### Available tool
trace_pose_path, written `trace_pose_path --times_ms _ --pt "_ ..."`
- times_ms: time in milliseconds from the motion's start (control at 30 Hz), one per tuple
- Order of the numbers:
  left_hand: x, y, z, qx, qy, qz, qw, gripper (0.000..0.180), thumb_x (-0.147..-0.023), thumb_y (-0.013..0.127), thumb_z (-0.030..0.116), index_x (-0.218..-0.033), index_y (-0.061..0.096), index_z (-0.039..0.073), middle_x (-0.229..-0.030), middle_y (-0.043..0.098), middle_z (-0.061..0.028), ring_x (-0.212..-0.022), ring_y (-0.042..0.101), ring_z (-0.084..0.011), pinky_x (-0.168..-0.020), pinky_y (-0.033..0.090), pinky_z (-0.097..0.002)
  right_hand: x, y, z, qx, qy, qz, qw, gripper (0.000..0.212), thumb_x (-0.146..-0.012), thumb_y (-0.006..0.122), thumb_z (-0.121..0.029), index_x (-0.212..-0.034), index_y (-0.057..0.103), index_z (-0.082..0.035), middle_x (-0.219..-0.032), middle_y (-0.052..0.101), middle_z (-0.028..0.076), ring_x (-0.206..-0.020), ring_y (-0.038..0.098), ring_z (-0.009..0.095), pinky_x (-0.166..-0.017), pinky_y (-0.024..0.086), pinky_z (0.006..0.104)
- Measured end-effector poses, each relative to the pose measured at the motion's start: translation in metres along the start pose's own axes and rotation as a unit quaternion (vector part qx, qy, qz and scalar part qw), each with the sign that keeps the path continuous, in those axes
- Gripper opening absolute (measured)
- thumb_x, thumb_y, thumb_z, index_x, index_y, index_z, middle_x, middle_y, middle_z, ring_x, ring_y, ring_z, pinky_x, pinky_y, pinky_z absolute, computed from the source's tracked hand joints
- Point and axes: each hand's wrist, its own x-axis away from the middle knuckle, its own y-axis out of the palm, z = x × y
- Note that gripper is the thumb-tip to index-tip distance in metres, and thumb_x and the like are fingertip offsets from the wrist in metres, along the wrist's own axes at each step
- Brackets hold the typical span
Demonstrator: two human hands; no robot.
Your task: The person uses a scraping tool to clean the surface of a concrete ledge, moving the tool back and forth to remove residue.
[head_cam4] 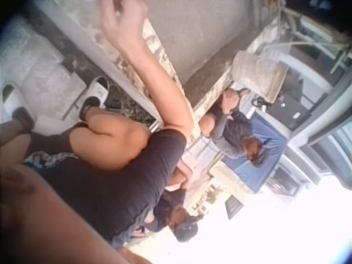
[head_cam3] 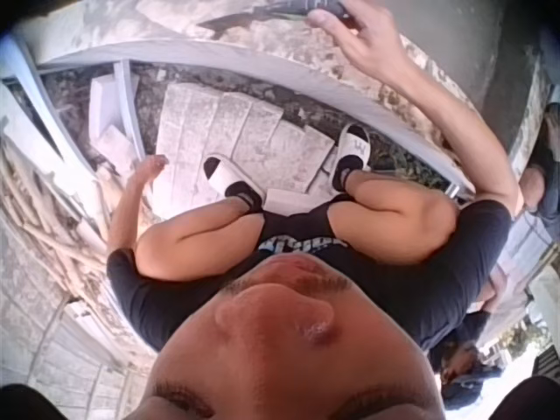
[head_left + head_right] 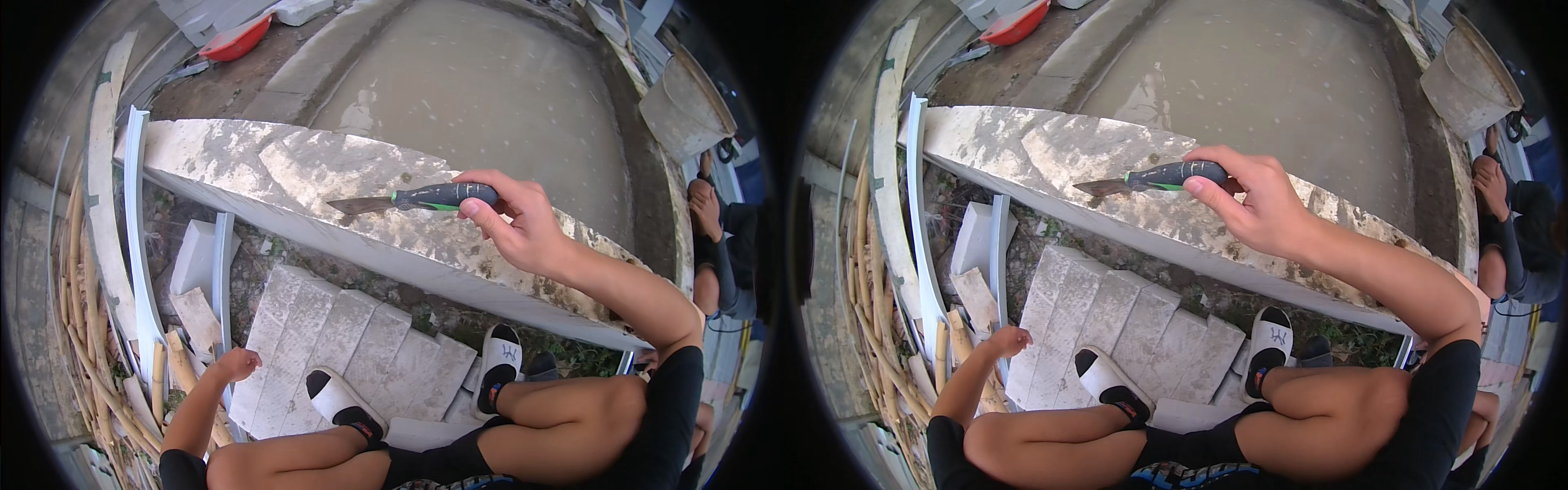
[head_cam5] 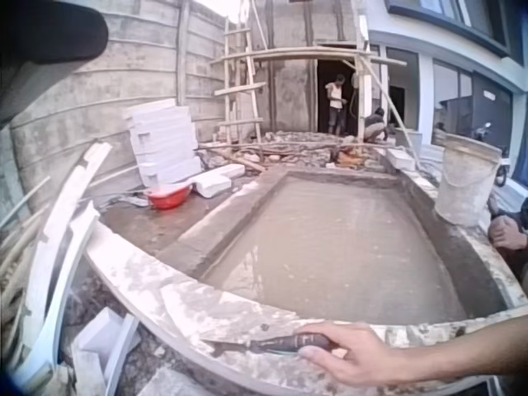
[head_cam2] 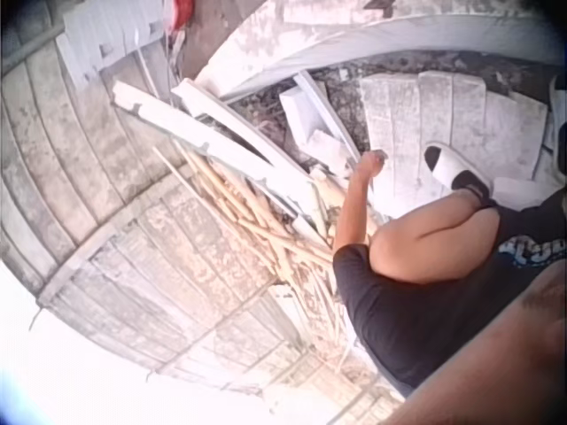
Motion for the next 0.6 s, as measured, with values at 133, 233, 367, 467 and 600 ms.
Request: trace_pose_path --times_ms 133,233,367,467,600 --pt "-0.001 0.005 -0.005 0.007 0.02 0.014 1.0 0.025 -0.089 0.055 0.012 -0.103 0.076 0.012 -0.092 0.075 -0.0147 -0.088 0.071 -0.0324 -0.083 0.056 -0.0406 0.001 0.0 0.0 0.006 -0.002 0.001 1.0 0.028 -0.101 0.062 -0.016 -0.123 0.062 0.0 -0.087 0.07 0.008 -0.065 0.061 0.01 -0.06 0.052 0.0259" --pt "-0.003 0.005 -0.006 0.006 0.01 0.014 1.0 0.026 -0.09 0.054 0.014 -0.103 0.076 0.012 -0.093 0.075 -0.0148 -0.089 0.071 -0.0324 -0.083 0.056 -0.041 0.0 0.001 -0.003 -0.005 0.0 0.007 1.0 0.028 -0.101 0.063 -0.018 -0.122 0.063 0.001 -0.084 0.069 0.008 -0.066 0.061 0.01 -0.061 0.052 0.0266" --pt "-0.005 0.005 -0.001 -0.002 -0.012 0.001 1.0 0.025 -0.09 0.055 0.017 -0.103 0.076 0.012 -0.098 0.075 -0.0147 -0.093 0.071 -0.0321 -0.086 0.056 -0.041 0.001 0.001 -0.003 -0.044 0.051 0.011 0.998 0.028 -0.102 0.062 -0.02 -0.12 0.064 0.002 -0.084 0.068 0.007 -0.067 0.058 0.009 -0.061 0.053 0.0272" --pt "-0.002 0.007 -0.005 -0.017 -0.006 0.008 1.0 0.025 -0.09 0.057 0.019 -0.103 0.076 0.013 -0.1 0.075 -0.0147 -0.095 0.071 -0.0326 -0.088 0.056 -0.0409 0.0 0.001 -0.001 -0.106 0.104 0.005 0.989 0.029 -0.104 0.059 -0.021 -0.12 0.063 0.002 -0.083 0.067 0.006 -0.066 0.057 0.009 -0.06 0.053 0.0266" --pt "-0.005 0.007 -0.006 -0.018 -0.009 0.01 1.0 0.024 -0.09 0.057 0.02 -0.104 0.076 0.013 -0.101 0.075 -0.0153 -0.096 0.071 -0.0337 -0.089 0.056 -0.041 -0.007 -0.001 0.008 -0.22 0.139 0.018 0.965 0.03 -0.105 0.056 -0.022 -0.12 0.062 0.003 -0.086 0.066 0.007 -0.067 0.057 0.009 -0.06 0.054 0.0263"
